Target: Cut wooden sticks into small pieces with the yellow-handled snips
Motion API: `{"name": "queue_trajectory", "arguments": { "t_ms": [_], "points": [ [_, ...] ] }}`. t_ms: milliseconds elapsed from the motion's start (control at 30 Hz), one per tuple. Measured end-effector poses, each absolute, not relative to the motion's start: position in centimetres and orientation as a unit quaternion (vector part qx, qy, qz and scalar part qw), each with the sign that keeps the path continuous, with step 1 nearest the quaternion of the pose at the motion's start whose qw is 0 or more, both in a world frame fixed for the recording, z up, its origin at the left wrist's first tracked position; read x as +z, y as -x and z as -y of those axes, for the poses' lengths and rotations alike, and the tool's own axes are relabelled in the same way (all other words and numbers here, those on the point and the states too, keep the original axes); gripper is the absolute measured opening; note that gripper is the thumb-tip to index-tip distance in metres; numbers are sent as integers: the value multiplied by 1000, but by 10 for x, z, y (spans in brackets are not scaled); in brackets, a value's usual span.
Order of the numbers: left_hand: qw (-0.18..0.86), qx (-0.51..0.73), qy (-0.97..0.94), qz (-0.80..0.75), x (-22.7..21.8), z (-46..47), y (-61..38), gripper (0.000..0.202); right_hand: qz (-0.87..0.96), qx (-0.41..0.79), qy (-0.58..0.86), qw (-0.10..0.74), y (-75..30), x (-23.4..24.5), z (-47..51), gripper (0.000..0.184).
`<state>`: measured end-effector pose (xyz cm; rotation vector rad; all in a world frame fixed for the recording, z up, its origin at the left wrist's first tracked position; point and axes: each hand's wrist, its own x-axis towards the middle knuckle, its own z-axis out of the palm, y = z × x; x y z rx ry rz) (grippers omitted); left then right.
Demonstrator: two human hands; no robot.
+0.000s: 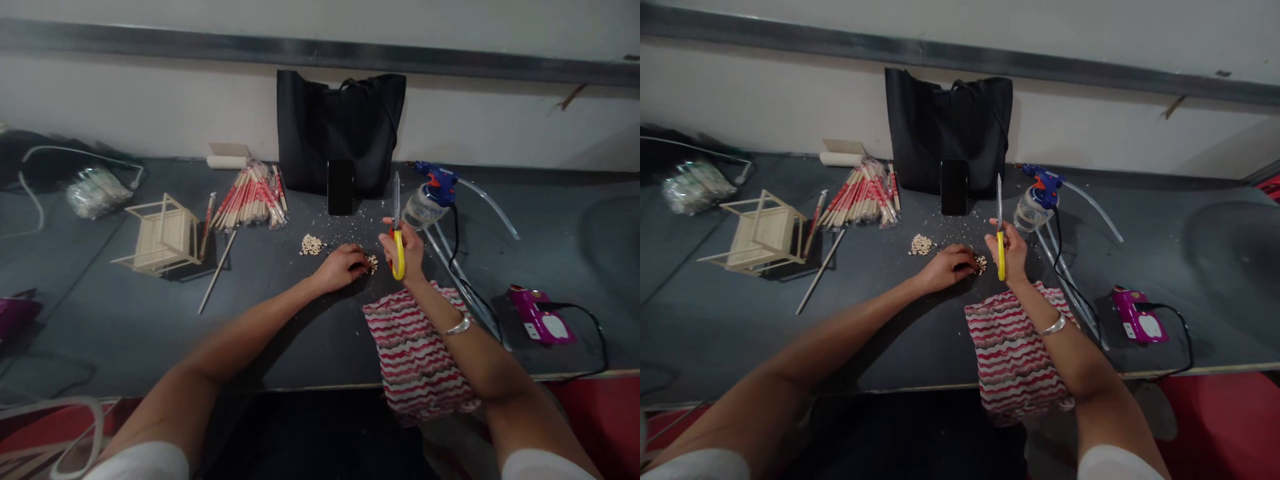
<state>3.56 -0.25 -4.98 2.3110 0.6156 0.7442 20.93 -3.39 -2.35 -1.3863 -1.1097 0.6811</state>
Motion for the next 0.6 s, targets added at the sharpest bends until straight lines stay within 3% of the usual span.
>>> {"name": "queue_trajectory", "arguments": {
  "t_ms": [400, 600],
  "points": [
    [294, 287, -887, -211, -47, 9, -35, 15, 494, 278, 597, 568, -210, -26, 34, 35],
    [326, 394, -800, -314, -48, 4, -31, 10, 558, 151, 661, 479, -214, -21, 37, 32]
  ]
}}
